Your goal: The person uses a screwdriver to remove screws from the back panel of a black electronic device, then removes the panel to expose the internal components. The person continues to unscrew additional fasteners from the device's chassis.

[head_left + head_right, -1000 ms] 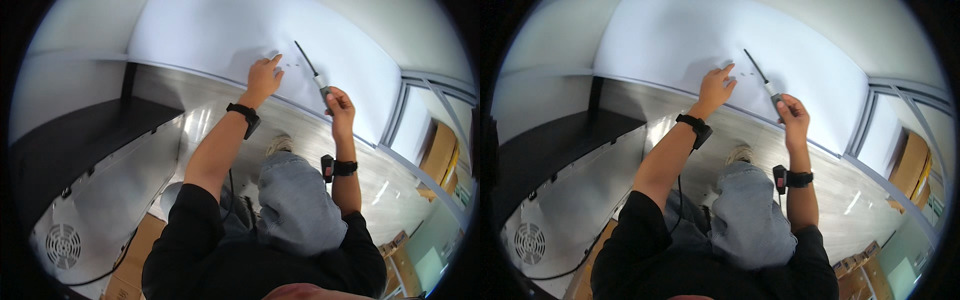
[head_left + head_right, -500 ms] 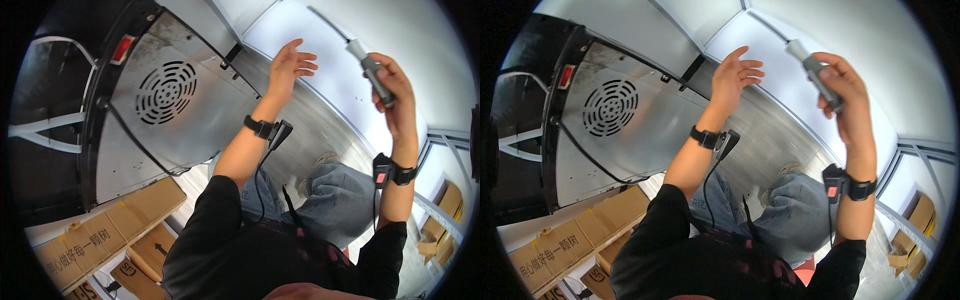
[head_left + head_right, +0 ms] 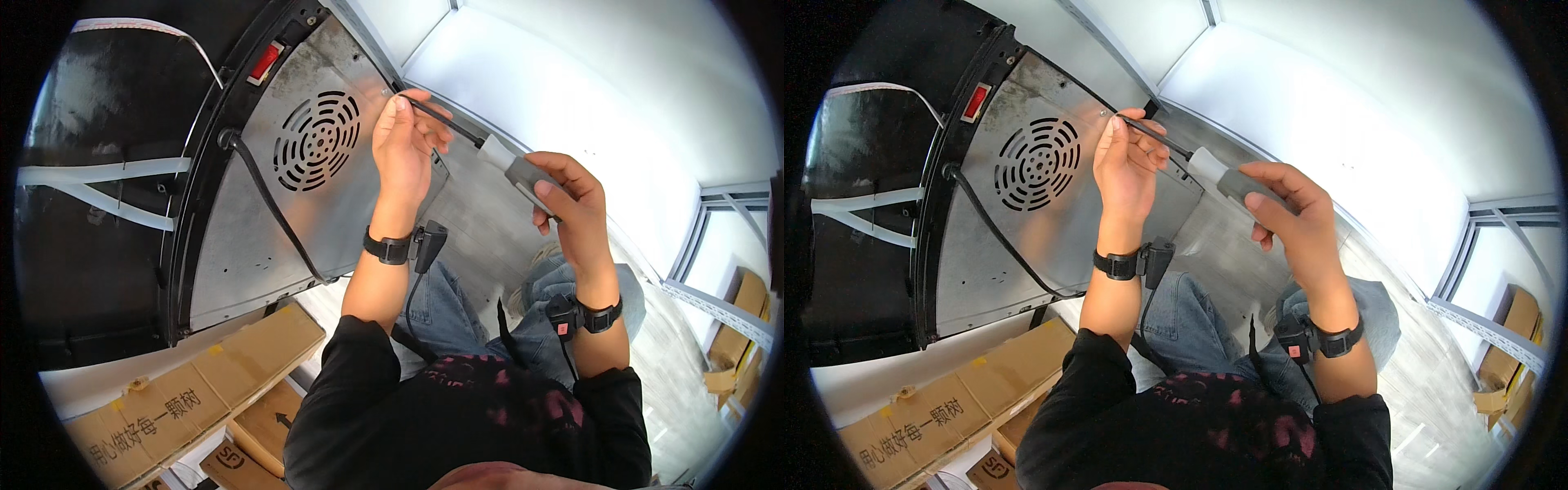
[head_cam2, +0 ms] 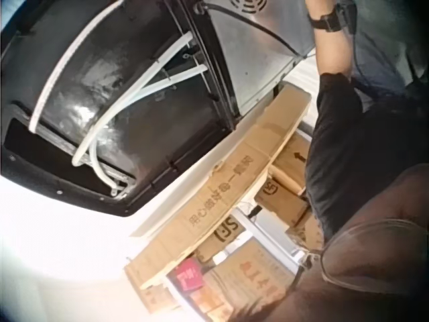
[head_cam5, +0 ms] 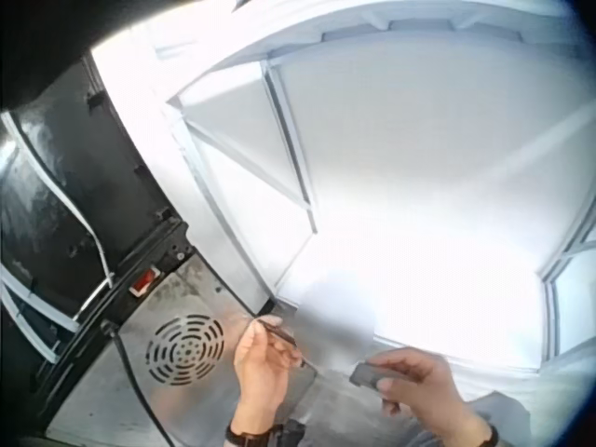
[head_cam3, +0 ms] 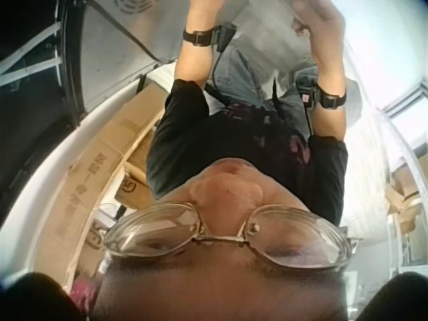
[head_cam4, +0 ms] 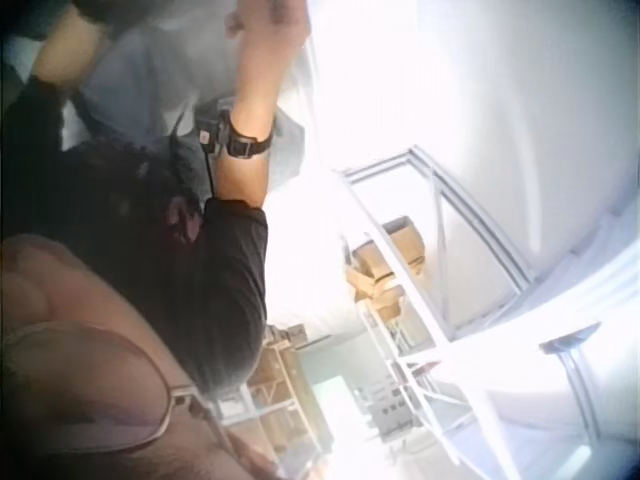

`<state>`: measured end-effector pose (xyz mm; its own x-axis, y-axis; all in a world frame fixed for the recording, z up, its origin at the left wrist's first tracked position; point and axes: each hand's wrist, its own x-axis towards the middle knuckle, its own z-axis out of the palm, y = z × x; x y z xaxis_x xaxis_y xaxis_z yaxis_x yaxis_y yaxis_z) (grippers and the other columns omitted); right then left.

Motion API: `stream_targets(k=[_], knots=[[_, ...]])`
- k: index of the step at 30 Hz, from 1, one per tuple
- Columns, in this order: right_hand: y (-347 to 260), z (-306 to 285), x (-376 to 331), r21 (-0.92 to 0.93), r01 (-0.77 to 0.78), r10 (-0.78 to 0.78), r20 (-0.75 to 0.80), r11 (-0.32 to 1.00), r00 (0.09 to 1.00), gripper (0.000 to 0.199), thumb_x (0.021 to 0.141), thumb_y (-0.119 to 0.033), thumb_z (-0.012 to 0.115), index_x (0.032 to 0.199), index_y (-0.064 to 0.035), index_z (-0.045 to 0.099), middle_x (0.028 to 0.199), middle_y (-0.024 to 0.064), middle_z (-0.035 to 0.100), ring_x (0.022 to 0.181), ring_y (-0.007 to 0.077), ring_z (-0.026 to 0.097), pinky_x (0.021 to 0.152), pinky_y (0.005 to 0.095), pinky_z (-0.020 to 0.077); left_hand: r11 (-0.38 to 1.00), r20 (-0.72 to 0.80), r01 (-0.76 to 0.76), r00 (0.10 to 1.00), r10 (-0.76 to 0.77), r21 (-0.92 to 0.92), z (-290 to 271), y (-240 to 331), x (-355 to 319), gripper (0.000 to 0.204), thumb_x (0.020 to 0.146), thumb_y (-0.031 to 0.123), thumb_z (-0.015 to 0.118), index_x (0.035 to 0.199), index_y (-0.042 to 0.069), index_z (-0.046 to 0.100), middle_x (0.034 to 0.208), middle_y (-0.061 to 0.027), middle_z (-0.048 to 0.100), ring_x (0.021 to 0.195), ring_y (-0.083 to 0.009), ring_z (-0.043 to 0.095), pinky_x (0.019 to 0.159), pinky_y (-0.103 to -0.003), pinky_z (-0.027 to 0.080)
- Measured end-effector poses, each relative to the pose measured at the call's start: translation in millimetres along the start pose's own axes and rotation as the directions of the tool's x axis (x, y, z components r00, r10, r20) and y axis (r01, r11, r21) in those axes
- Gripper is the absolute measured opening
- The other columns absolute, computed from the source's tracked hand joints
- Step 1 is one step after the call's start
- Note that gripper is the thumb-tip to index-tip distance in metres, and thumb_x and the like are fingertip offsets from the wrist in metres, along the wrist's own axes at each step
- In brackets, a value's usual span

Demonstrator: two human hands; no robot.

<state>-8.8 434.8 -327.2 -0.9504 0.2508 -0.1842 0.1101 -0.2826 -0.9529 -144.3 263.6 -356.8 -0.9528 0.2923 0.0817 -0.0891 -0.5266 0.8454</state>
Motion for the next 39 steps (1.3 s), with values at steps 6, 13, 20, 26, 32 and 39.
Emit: stream_targets(k=[6,13,20,26,32,39], knots=[[6.3,6.8,2.5,0.01,-0.013,0.012,0.028,1.0,1.0,0.025,0.087,-0.012,0.057,0.11,-0.0025,0.061,0.086,0.0098,0.067,0.047,0.0058,0.051,0.039,0.0168,0.0371,0.998,-0.073,-0.014,0.997,0.009,-0.069,9.4,1.5,-1.6,0.033,0.099,0.032,0.039,0.107,0.003,0.054,0.079,-0.009,0.061,0.062,-0.0137,0.056,0.055,-0.026,0.044],[-3.3,8.7,5.2,0.038,-0.089,0.088,0.044,0.995,0.995,0.026,0.088,-0.013,0.056,0.111,-0.0008,0.06,0.084,0.0087,0.067,0.047,0.0059,0.051,0.038,0.0173,0.0362,0.994,-0.106,-0.061,0.993,0.052,-0.093,6.1,-4.5,0.0,0.03,0.098,0.03,0.041,0.103,0.004,0.054,0.078,-0.0095,0.061,0.061,-0.0145,0.055,0.056,-0.027,0.044],[-3.9,4.9,8.6,0.081,-0.114,0.108,0.073,0.99,0.991,0.027,0.089,-0.014,0.055,0.112,-0.0005,0.059,0.086,0.0084,0.068,0.047,0.0053,0.05,0.039,0.0167,0.0352,0.99,-0.124,-0.103,0.988,0.09,-0.1,11.1,-6.1,0.6,0.027,0.098,0.029,0.042,0.1,0.005,0.054,0.075,-0.0086,0.061,0.062,-0.0136,0.054,0.056,-0.026,0.043],[-6.6,5.1,10.6,0.122,-0.157,0.146,0.092,0.98,0.985,0.027,0.09,-0.017,0.052,0.11,-0.0003,0.06,0.084,0.0089,0.068,0.045,0.0048,0.049,0.037,0.0163,0.0346,0.983,-0.145,-0.116,0.985,0.096,-0.139,14.1,-7.6,1.8,0.025,0.098,0.028,0.043,0.1,0.005,0.054,0.072,-0.0058,0.059,0.065,-0.0116,0.051,0.057,-0.025,0.042],[-13.5,4.6,12.3,0.122,-0.162,0.15,0.102,0.979,0.983,0.028,0.09,-0.017,0.052,0.108,0.0021,0.059,0.081,0.01,0.068,0.044,0.0051,0.049,0.036,0.0168,0.0353,0.985,-0.127,-0.102,0.988,0.085,-0.136,11.5,-7.7,0.8,0.027,0.098,0.029,0.043,0.1,0.005,0.054,0.074,-0.0062,0.059,0.063,-0.0123,0.051,0.057,-0.026,0.042],[-17.9,10.2,7.3,-0.213,0.105,-0.103,0.019,0.971,0.994,0.024,0.081,-0.005,0.062,0.104,-0.0009,0.063,0.087,0.0082,0.066,0.062,0.0098,0.058,0.054,0.0209,0.0452,0.99,-0.139,-0.053,0.99,0.035,-0.128,13.6,-1.6,-0.3,0.029,0.098,0.031,0.042,0.103,0.005,0.055,0.077,-0.0071,0.062,0.062,-0.0132,0.054,0.056,-0.028,0.043]])
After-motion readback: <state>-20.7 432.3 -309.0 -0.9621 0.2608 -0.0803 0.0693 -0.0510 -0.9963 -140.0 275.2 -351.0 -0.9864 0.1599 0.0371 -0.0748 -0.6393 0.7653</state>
